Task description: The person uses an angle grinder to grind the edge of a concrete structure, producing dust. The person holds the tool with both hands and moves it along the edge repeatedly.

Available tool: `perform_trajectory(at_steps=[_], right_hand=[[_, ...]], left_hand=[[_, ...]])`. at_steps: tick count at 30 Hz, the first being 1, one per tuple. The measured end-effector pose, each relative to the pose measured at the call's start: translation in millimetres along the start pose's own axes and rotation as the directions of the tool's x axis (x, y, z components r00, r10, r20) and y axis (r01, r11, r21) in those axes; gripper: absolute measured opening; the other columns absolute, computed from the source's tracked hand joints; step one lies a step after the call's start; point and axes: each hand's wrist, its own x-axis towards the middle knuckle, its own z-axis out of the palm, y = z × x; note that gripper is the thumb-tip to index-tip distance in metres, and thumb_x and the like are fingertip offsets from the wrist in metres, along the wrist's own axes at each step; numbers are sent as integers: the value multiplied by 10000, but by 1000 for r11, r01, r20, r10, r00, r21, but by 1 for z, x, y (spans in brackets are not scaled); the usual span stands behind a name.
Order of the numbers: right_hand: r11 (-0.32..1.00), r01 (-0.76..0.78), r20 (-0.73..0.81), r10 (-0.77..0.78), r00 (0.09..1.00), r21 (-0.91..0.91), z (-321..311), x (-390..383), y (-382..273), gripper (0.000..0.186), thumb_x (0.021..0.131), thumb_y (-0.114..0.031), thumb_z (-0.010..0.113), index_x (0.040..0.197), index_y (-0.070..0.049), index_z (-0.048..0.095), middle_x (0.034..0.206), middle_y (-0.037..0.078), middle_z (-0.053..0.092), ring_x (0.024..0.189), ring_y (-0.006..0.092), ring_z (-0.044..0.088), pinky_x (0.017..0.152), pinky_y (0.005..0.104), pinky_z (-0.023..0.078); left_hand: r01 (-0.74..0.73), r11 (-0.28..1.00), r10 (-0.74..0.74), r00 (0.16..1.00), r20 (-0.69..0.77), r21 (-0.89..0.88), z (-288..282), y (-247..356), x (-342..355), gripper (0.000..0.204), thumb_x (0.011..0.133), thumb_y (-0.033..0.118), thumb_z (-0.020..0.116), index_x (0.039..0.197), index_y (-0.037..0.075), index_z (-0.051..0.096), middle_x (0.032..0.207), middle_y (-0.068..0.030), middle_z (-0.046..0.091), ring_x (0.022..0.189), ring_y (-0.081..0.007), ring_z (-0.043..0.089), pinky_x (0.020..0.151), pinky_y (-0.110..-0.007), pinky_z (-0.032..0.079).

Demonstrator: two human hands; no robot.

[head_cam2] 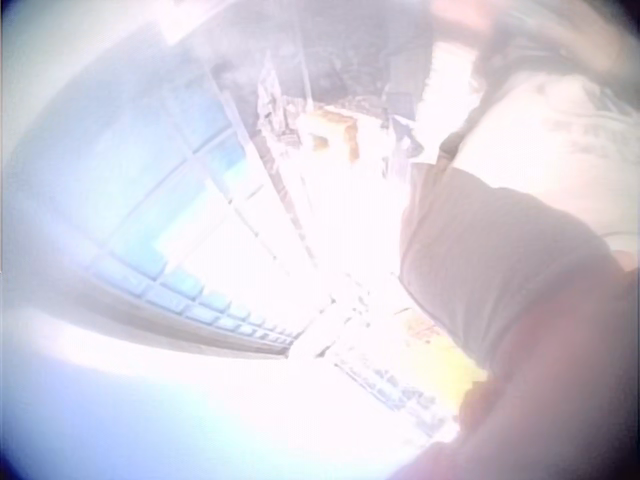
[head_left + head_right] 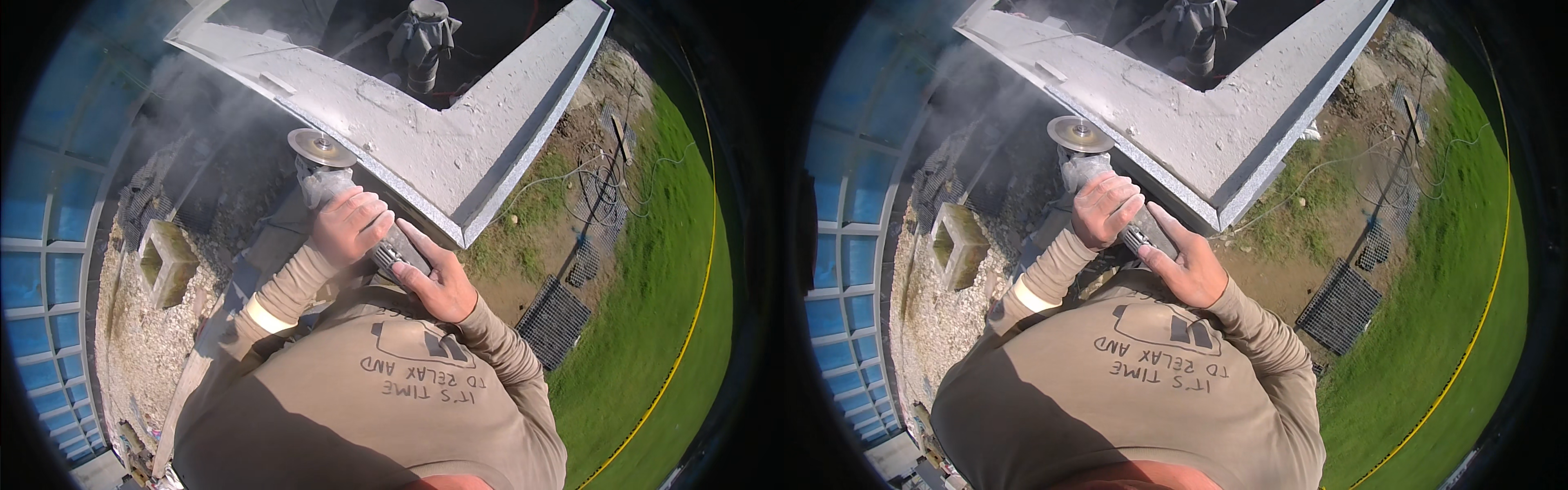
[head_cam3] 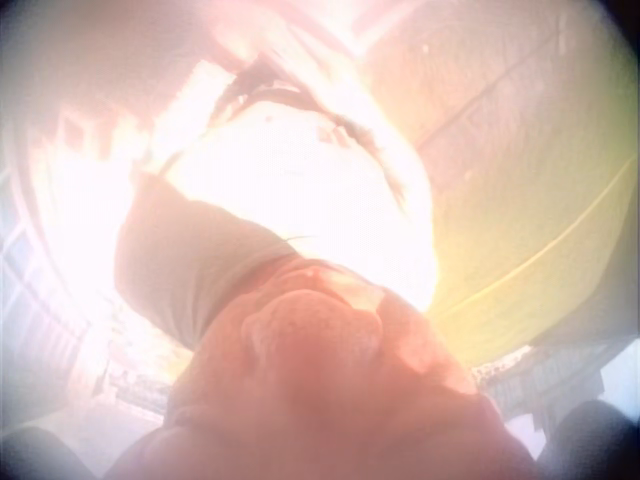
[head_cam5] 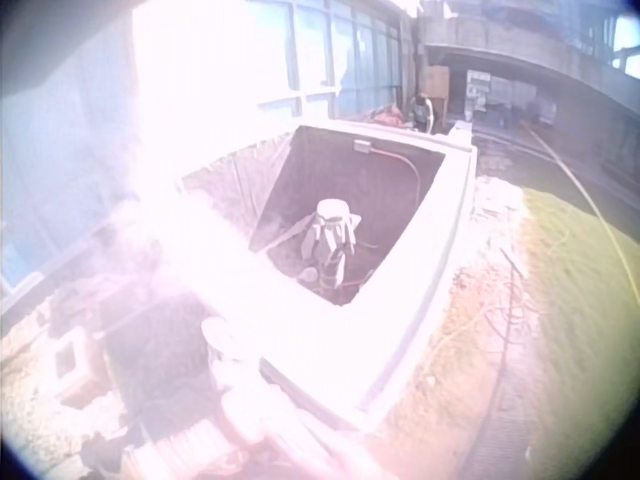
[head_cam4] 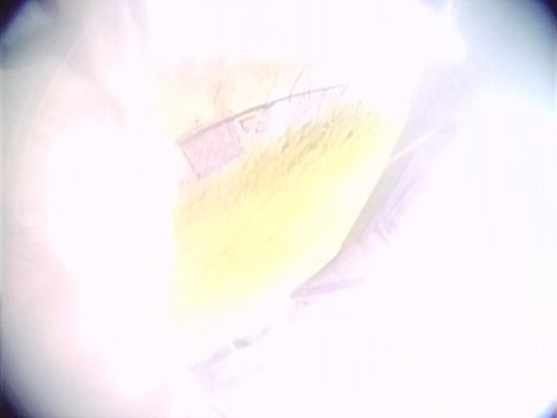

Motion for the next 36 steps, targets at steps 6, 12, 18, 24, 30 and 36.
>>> perform_trajectory(at_steps=[6, 12, 18, 24, 30, 36], right_hand=[[999, -16, 24, 15, 1000, 33, 4, 18, 5, 701, 994, -239, 650, 1560, 80, 385, 1071, 124, 677, 848, 104, 589, 766, 271, 506], [990, 132, -20, -131, 991, 56, 6, 23, 7, 642, 1015, -227, 616, 1595, -41, 414, 907, 24, 666, 660, 55, 553, 593, 233, 459], [979, 205, -37, -206, 978, -10, 6, 5, 5, 631, 1019, -218, 617, 1586, -24, 419, 1070, 59, 700, 851, 88, 588, 787, 262, 499], [989, 146, -4, -146, 989, 7, -2, -21, 2, 631, 1016, -191, 619, 1585, -14, 412, 1222, 142, 694, 1061, 135, 598, 963, 307, 490], [994, 96, 12, -97, 995, 48, -4, -31, -1, 630, 1016, -185, 616, 1585, -10, 409, 1224, 152, 694, 1070, 134, 600, 970, 308, 489], [996, 87, 30, -87, 996, 22, -7, -20, -3, 628, 1012, -185, 614, 1576, 7, 414, 1221, 147, 691, 1054, 134, 602, 953, 301, 496]], left_hand=[[10, 1000, -10, 1000, -14, -10, 5, -17, -4, 268, 864, 129, 686, 1130, 105, 662, 1070, -68, 693, 1044, -283, 696, 973, -489, 556], [9, 1000, -9, 1000, -8, -16, 8, -21, -5, 266, 860, 120, 686, 1125, 107, 666, 1064, -69, 696, 1037, -281, 699, 965, -484, 559], [2, 1000, -2, 1000, -31, -13, 4, -3, -1, 279, 850, 126, 691, 1126, 104, 662, 1055, -69, 693, 1023, -275, 697, 955, -480, 557], [5, 1000, -5, 1000, -9, -21, -4, 21, 7, 288, 836, 141, 698, 1118, 97, 655, 1058, -69, 691, 1010, -276, 691, 945, -470, 557], [-1, 1000, 1, 1000, 14, -23, -8, 30, 11, 235, 886, 132, 654, 1116, 93, 640, 1026, -72, 717, 992, -279, 709, 929, -470, 557], [-21, 999, 20, 1000, -8, -25, -4, 17, 11, 284, 848, 138, 695, 1125, 84, 661, 1050, -78, 697, 1021, -283, 693, 930, -482, 566]])
